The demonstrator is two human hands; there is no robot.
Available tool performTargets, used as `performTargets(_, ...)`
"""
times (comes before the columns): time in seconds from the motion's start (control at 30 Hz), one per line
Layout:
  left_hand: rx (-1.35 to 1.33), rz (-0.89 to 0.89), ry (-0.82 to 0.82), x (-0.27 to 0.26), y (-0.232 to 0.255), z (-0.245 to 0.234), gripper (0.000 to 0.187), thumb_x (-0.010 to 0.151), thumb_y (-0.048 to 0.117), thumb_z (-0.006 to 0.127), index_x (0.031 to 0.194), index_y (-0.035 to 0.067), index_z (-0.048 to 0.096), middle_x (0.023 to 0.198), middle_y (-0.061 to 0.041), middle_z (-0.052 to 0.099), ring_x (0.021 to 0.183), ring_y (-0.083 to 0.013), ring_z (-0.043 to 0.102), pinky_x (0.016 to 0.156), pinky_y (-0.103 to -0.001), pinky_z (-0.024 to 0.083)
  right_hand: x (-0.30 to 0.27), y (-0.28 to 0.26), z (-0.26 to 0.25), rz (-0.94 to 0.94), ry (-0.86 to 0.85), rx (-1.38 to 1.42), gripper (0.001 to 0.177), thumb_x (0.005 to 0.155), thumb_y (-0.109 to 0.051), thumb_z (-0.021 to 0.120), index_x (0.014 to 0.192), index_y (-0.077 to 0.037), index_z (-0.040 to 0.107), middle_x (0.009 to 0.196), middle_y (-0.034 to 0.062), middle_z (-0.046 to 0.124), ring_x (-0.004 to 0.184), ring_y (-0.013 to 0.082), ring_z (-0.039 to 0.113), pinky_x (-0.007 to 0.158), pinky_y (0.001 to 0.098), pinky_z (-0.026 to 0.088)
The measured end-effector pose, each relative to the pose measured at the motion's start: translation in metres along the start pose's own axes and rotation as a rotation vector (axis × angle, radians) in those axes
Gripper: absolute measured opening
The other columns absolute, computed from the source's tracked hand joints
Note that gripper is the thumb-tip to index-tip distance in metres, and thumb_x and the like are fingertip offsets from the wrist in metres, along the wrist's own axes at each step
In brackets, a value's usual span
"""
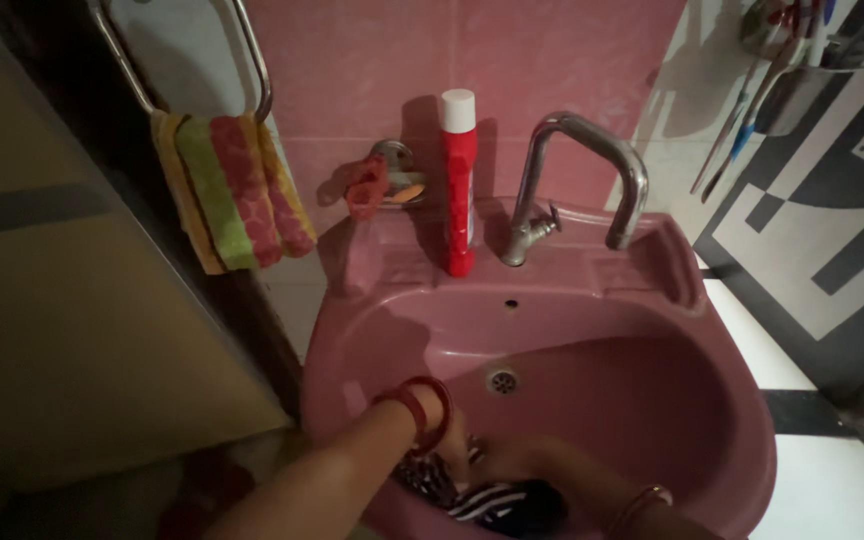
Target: The person washes a striped cloth in a pink sink, rinsing it with water from a blue cup. They then wring out the cloth and hang it on the side of the sink to dry.
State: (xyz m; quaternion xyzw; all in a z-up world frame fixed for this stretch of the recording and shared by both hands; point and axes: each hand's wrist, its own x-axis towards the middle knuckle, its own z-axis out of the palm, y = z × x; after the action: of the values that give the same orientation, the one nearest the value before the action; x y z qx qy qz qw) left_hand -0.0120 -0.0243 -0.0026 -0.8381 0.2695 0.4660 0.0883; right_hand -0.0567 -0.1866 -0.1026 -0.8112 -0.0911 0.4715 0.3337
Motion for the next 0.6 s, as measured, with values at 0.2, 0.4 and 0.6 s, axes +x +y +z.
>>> performTargets(0.2, -0.119, 0.266, -0.140, 0.032, 0.035, 0.010, 0.088, 0.073, 0.058, 0.069, 0.143, 0.006, 0.057, 0.136, -0.024, 0.066, 0.117, -0.0404, 0.066, 0.090, -0.055, 0.054, -0.027, 0.029, -0.017, 0.124, -0.061, 0.087, 0.083, 0.072, -0.047, 0.082, 0.142, -0.008, 0.058, 0.128, 0.0101, 0.071, 0.114, 0.0227, 0.068, 0.098, 0.0353, 0.053)
performTargets(0.4, -0.272, 0.219, -0.159, 0.067, 0.057, 0.039, 0.106, 0.078, 0.058, 0.068, 0.164, 0.019, 0.020, 0.166, -0.016, 0.024, 0.145, -0.0412, 0.035, 0.108, -0.058, 0.040, -0.024, 0.059, -0.031, 0.116, 0.027, -0.146, 0.070, 0.071, -0.047, 0.085, 0.131, -0.014, 0.070, 0.124, 0.0077, 0.074, 0.109, 0.0220, 0.070, 0.096, 0.0346, 0.053)
performTargets(0.6, -0.259, 0.186, 0.032, 0.089, 0.042, 0.012, 0.093, 0.078, 0.056, 0.063, 0.149, 0.000, 0.041, 0.139, -0.030, 0.059, 0.122, -0.0441, 0.062, 0.094, -0.055, 0.054, -0.032, 0.040, -0.061, 0.117, 0.511, -0.253, 0.059, 0.072, -0.048, 0.082, 0.121, -0.016, 0.076, 0.110, 0.0137, 0.076, 0.102, 0.0287, 0.073, 0.092, 0.0394, 0.057)
